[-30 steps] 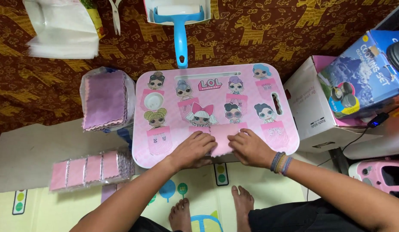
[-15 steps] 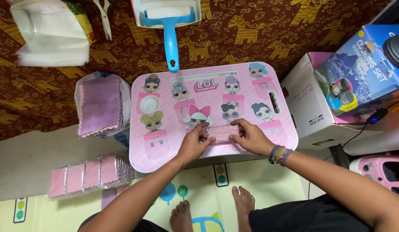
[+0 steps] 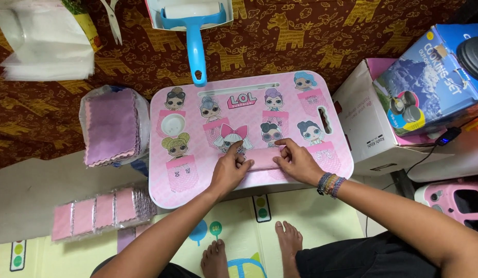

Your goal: Cleaning small cloths with a lint roller, folding them, and placing them into individual plastic sleeves for packaging.

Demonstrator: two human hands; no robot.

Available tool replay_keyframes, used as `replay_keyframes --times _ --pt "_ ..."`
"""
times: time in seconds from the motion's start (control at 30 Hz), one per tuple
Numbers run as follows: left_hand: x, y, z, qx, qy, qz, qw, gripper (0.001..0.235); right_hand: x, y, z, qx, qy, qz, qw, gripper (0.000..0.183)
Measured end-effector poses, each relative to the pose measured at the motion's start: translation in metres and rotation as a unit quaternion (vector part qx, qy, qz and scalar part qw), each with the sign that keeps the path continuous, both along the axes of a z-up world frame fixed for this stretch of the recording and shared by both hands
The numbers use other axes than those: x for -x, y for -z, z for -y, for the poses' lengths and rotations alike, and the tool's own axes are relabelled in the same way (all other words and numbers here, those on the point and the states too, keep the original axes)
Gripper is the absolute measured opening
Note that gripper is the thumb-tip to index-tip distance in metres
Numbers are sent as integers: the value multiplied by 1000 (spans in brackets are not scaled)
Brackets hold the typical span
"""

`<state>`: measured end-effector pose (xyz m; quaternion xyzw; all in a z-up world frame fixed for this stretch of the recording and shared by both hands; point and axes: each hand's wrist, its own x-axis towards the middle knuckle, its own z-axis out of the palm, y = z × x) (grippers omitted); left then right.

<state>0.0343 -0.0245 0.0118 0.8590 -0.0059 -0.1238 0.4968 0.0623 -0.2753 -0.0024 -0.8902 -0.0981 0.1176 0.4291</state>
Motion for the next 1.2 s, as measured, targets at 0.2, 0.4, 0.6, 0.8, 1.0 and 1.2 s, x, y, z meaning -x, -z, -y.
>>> replay_keyframes --times 0.2,0.4,0.6,0.8,1.0,1.2 --pt "1 -6 0 -29 18 11 999 67 1 -5 -3 27 -19 18 999 41" --pt "1 -4 0 -41 38 44 997 66 4 -14 -6 35 -34 28 998 39" --pt "0 6 -1 -66 47 71 994 63 4 -13 -5 50 -40 36 997 39" --pt "-3 25 -5 -156 71 179 969 59 6 -21 -7 104 -62 55 991 32" --pt "-8 23 -9 -224 104 197 949 50 3 -17 -8 155 -112 136 972 13" --pt "-1 23 -3 -176 114 181 961 30 -28 5 -7 303 -162 286 894 13"
